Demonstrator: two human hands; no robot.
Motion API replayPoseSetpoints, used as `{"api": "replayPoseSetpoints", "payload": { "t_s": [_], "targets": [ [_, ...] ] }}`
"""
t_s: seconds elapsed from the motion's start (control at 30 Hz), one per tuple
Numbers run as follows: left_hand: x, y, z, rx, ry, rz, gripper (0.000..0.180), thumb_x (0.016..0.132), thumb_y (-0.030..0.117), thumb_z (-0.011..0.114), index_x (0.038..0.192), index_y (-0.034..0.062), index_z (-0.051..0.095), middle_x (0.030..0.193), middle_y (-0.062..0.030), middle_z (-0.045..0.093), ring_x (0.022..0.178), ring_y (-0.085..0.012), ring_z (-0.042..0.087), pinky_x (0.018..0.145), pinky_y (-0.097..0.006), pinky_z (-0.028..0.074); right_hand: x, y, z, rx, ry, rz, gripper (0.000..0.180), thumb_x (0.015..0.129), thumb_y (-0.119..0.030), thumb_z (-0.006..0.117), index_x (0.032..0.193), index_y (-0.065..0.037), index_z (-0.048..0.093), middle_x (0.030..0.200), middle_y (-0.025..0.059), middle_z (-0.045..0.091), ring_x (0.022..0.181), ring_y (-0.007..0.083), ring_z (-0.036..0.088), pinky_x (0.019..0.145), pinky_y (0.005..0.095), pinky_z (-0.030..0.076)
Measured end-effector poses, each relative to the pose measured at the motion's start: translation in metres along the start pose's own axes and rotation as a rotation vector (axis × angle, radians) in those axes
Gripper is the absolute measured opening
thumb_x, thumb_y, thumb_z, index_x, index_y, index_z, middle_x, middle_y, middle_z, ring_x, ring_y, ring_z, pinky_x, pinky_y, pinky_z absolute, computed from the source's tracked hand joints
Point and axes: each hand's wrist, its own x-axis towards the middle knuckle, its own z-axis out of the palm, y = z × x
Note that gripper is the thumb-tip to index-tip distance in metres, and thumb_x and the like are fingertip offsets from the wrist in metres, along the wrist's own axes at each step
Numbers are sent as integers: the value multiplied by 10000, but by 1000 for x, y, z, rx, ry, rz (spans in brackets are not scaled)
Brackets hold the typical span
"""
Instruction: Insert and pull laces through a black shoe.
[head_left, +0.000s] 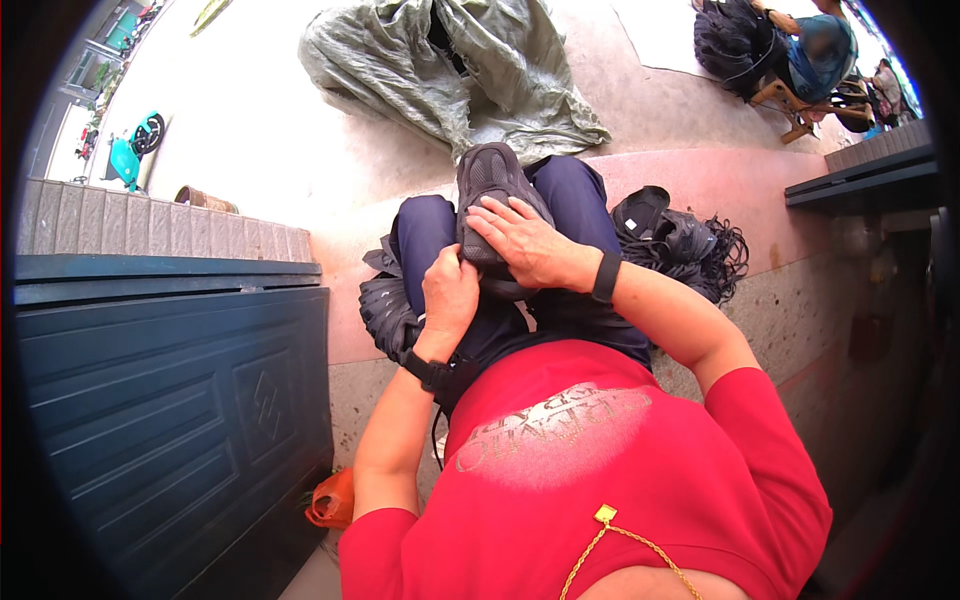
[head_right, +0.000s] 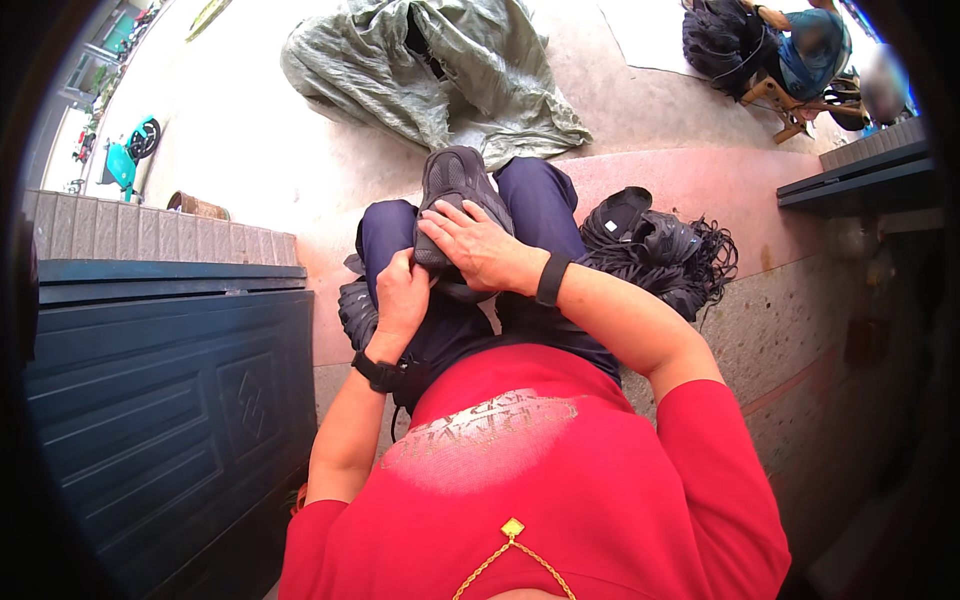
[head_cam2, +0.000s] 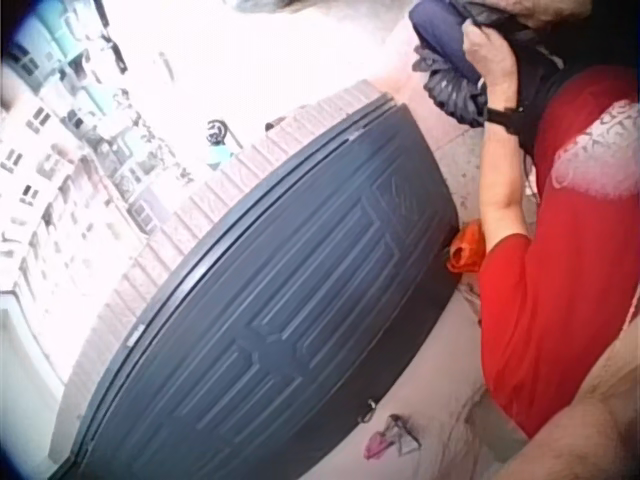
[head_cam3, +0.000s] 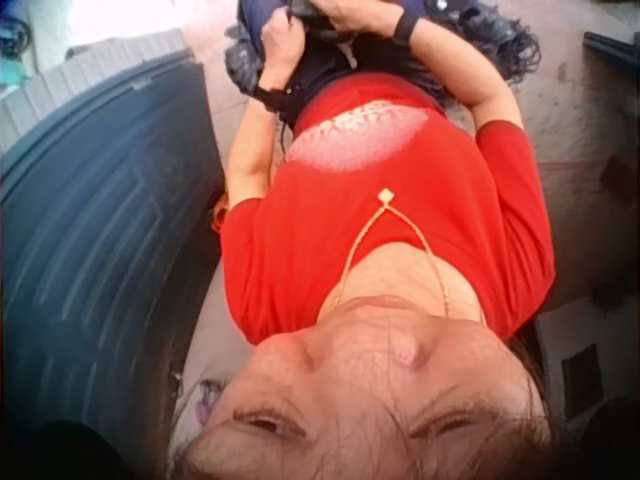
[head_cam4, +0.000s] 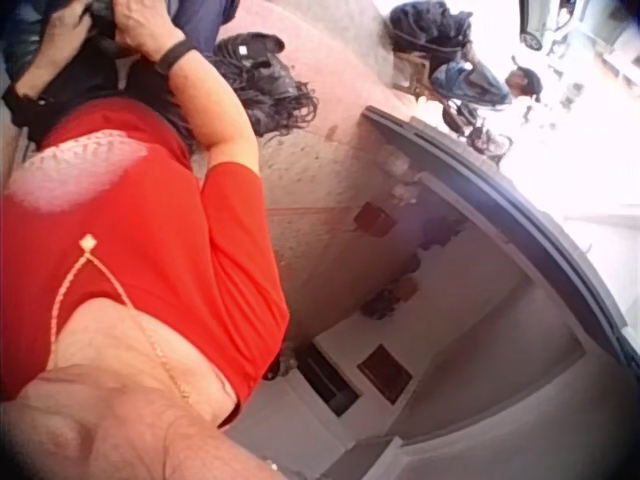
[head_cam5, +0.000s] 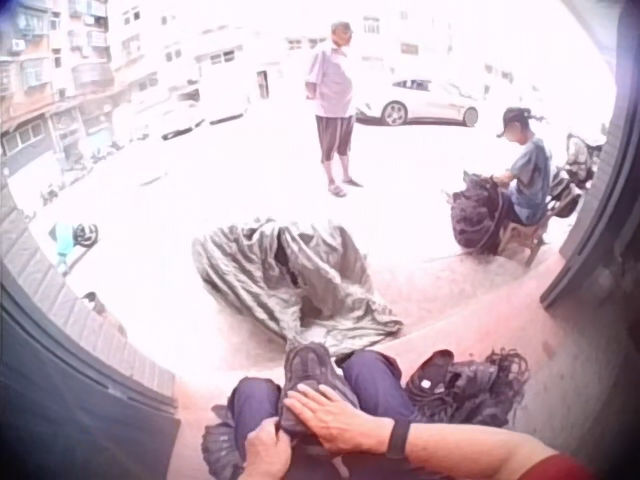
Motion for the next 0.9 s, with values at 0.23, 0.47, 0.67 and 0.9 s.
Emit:
{"api": "replayPoseSetpoints", "payload": {
  "t_s": [0.23,0.47,0.67,0.9],
  "targets": [
    [-6,4,5,25,66,142,261,851,179,501,941,-60,557,860,-250,593,787,-387,584,698,-421,467,-3,7,-9,-72,-168,-131,611,620,-117,628,1192,-14,442,1293,120,408,1251,271,317,1007,463,241],
    [-2,9,3,91,22,194,303,832,154,525,1033,-73,525,911,-258,582,832,-384,576,738,-414,462,-28,-8,-26,300,55,445,621,711,-257,652,1178,67,404,1231,237,405,1151,364,407,950,423,338],
    [0,11,5,200,-133,257,342,818,168,552,1073,-59,532,929,-233,592,829,-372,582,713,-400,470,-41,-8,6,277,158,607,529,767,-143,587,1158,113,341,1069,281,453,979,416,488,827,417,429],
    [-13,-9,16,344,-219,392,350,817,140,541,1099,-58,481,896,-198,593,747,-340,598,623,-388,491,-53,-16,41,207,270,608,497,766,-105,571,1146,117,341,1083,284,445,975,421,489,821,420,433]
  ]
}}
